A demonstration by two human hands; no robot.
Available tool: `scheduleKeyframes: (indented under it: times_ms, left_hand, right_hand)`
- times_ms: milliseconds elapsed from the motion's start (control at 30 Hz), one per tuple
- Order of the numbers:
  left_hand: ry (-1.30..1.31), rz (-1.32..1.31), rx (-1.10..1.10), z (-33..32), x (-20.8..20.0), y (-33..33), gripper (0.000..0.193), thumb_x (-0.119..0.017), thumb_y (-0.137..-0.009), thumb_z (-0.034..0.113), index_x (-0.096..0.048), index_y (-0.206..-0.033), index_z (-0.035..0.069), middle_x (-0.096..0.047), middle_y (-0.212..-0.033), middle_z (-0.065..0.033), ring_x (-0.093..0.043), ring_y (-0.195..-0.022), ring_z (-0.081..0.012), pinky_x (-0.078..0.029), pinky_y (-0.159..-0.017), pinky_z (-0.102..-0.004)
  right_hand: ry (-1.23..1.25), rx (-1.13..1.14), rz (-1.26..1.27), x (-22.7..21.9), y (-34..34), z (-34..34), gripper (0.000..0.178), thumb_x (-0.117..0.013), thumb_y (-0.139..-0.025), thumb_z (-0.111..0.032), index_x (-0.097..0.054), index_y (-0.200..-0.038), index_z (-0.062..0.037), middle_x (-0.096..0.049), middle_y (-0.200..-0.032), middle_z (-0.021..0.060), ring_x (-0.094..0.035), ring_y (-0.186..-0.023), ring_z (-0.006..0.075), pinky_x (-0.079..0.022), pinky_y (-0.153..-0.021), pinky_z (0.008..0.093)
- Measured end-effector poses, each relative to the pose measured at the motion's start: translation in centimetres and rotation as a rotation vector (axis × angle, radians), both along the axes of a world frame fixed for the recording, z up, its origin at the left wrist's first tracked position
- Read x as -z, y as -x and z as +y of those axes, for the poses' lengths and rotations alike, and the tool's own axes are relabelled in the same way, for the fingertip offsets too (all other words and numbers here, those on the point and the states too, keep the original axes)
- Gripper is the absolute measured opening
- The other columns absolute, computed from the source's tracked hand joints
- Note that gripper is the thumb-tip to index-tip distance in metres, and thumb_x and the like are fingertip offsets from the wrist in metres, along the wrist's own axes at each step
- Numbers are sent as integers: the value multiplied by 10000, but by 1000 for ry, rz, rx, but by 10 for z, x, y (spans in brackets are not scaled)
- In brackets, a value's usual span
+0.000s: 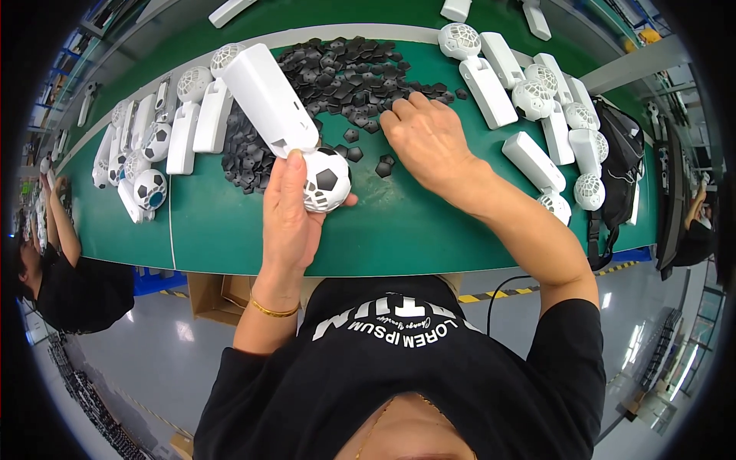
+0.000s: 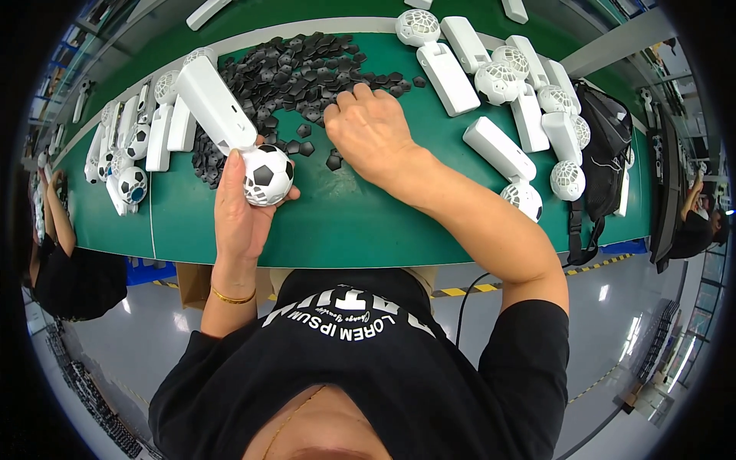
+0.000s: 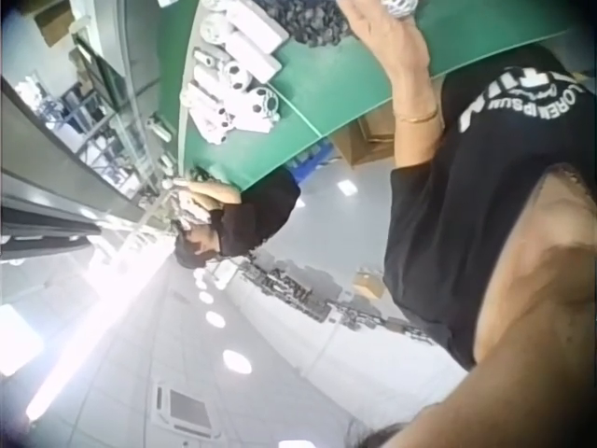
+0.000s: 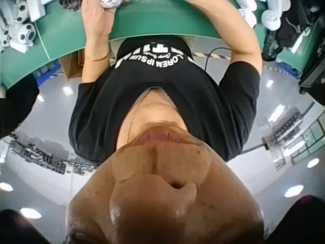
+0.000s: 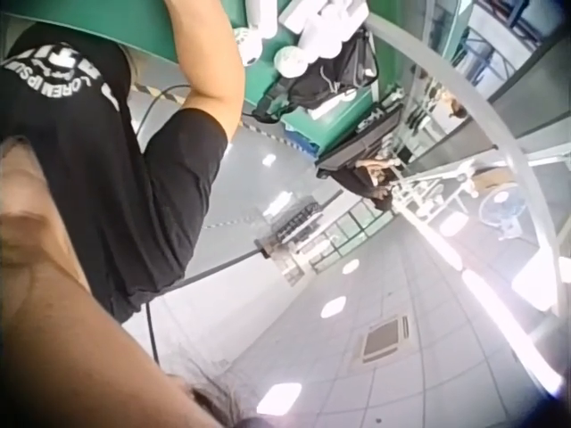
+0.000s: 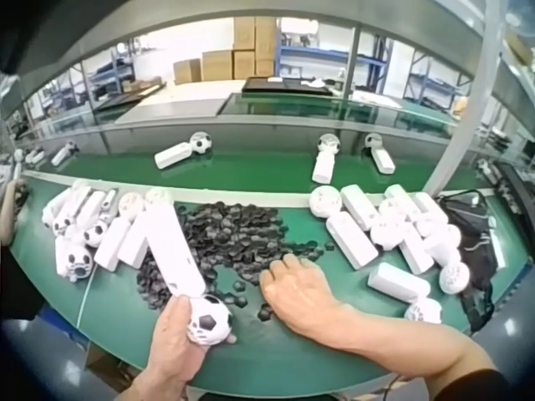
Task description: Assembling soccer ball-shaped components onto white plastic housings at a factory production line.
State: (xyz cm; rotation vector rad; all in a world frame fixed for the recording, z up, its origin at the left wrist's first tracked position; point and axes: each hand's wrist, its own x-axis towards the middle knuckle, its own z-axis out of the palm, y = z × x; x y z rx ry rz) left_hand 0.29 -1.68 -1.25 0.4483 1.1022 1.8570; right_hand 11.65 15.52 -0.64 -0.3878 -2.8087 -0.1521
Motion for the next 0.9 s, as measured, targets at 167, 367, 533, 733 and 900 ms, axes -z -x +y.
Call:
scheduleKeyframes:
  times_ms: [167, 367, 533, 733, 900]
  left_hand:
    - [-14, -9, -21, 4, -3, -2, 372, -396, -1021, 325, -450, -1227, 20, -604, -1008, -94, -649, -862, -167, -598, -670, -358]
    - [-7, -27, -29, -3, 0, 1, 373, -401, -1020, 324, -454, -1227, 18, -605, -1007, -93, -649, -860, -166, -599, -671, -355]
    - [-4, -18, -28, -5, 1, 4, 373, -403, -1019, 323, -456, -1223, 15, -606, -1008, -99, -650, -856, -166, -599, -672, -357]
    - [19, -16, -44, -4, 3, 4, 403, -366, -1024, 355, -457, -1240, 27, -627, -972, -135, -646, -872, -217, -569, -679, -376]
    - [-3, -46, -32, -3, -2, 2, 414, -363, -1024, 366, -447, -1248, 29, -617, -1011, -136, -641, -920, -232, -576, -738, -408]
  right_hand:
    - [1, 66, -30, 0, 0, 0, 121, -657, -684, -51, -618, -796, -27, -609, -813, 104, -603, -834, 270, -513, -720, 366]
    - [64, 24, 18, 3, -5, 8, 125, -687, -733, -88, -622, -821, -27, -606, -814, 95, -601, -828, 265, -511, -722, 377]
    - [124, -13, 126, 2, -6, 8, 129, -700, -748, -89, -630, -838, -28, -613, -843, 90, -595, -839, 266, -512, -721, 381]
    - [102, -15, 16, 4, 4, 1, 126, -690, -750, -69, -631, -849, -19, -622, -878, 101, -594, -863, 271, -520, -713, 369]
    - [-4, 50, -96, 2, 12, -3, 107, -677, -756, -49, -628, -842, -8, -622, -869, 108, -602, -833, 261, -527, -697, 360]
